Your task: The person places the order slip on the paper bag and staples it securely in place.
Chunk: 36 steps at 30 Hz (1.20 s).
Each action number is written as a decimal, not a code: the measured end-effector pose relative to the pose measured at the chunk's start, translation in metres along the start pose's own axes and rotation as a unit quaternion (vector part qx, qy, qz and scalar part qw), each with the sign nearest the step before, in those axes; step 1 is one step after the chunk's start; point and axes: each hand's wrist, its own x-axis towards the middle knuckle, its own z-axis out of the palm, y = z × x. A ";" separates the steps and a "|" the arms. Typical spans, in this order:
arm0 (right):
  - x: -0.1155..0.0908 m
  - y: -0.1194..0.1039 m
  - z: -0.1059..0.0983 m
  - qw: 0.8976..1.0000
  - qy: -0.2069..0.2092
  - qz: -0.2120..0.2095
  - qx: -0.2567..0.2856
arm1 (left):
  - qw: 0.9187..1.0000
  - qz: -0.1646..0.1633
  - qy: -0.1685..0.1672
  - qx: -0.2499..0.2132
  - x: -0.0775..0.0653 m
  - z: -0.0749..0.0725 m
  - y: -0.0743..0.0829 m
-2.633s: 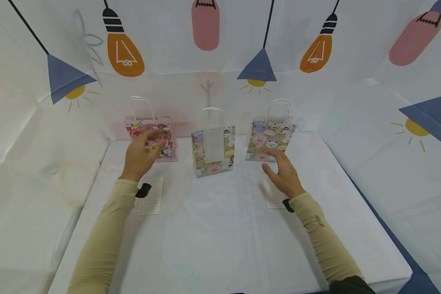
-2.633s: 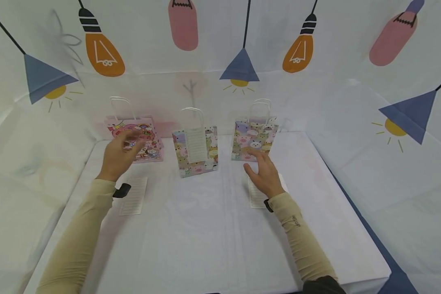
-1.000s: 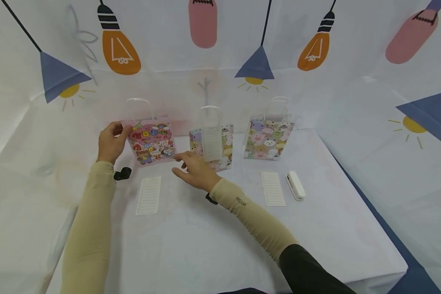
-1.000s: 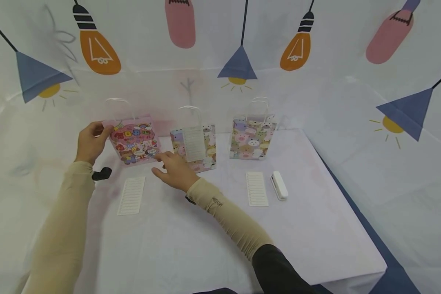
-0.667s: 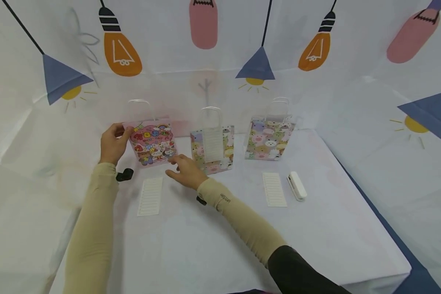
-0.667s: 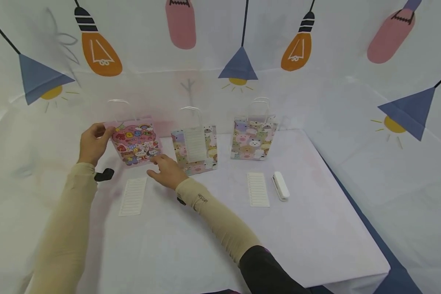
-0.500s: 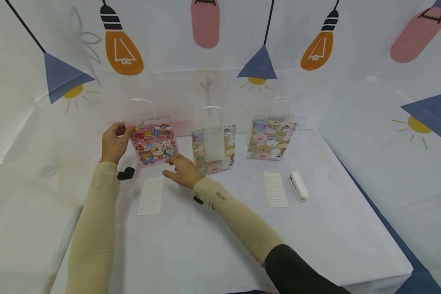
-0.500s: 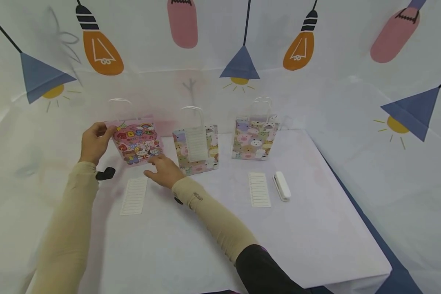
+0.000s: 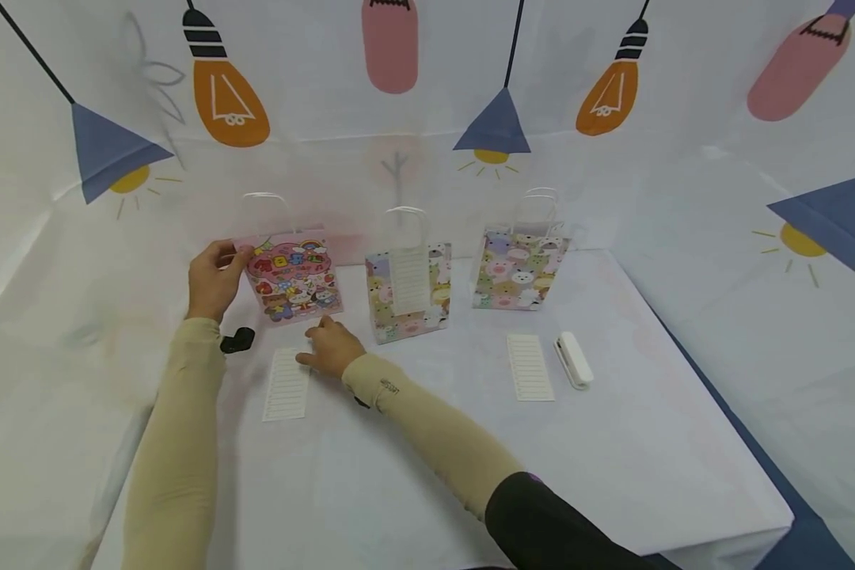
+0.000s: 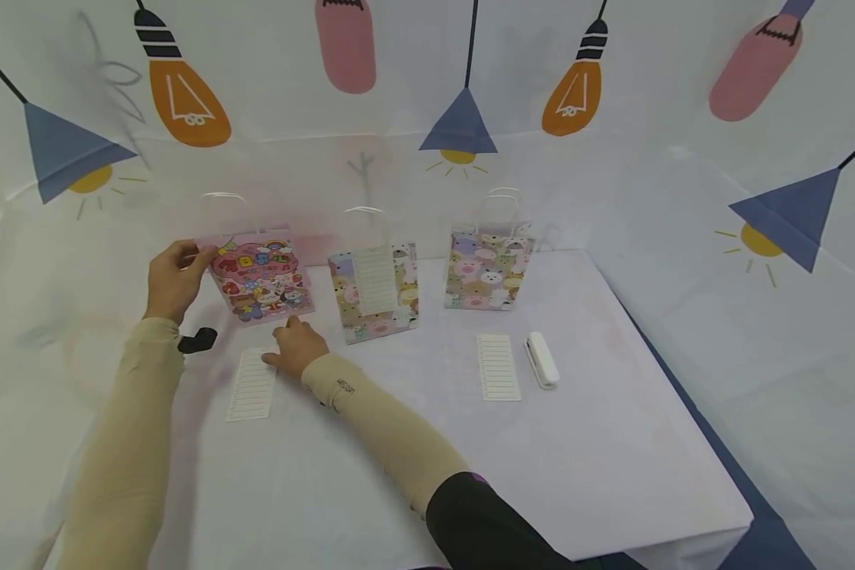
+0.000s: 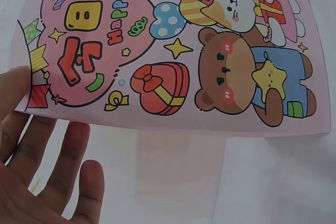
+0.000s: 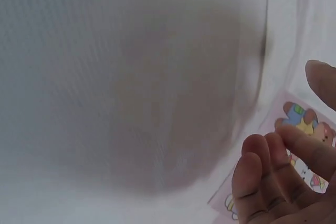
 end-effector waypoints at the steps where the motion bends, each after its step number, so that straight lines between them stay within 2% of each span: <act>1: -0.001 -0.002 0.001 1.000 0.002 0.003 -0.013 | 1.000 0.000 0.000 0.000 0.000 0.000 0.000; 6: -0.007 -0.007 0.007 0.996 0.010 0.013 -0.089 | 1.000 0.000 0.002 -0.003 0.001 0.000 0.000; 9: -0.008 -0.008 0.009 0.994 0.018 0.017 -0.105 | 1.000 0.002 0.002 -0.005 0.000 0.000 -0.001; 17: -0.009 -0.006 0.009 0.998 0.030 0.016 -0.057 | 1.000 0.011 -0.002 -0.018 0.000 0.001 -0.003; 25: -0.011 -0.008 0.008 0.997 0.070 -0.029 -0.019 | 0.999 0.021 -0.018 -0.046 -0.003 0.001 -0.002; 31: -0.011 -0.009 0.007 0.996 0.087 -0.034 0.004 | 0.999 0.008 -0.043 -0.029 -0.007 0.002 -0.002; 36: -0.012 -0.007 -0.002 0.994 0.084 -0.037 0.052 | 0.999 0.021 -0.030 -0.017 -0.011 0.000 -0.004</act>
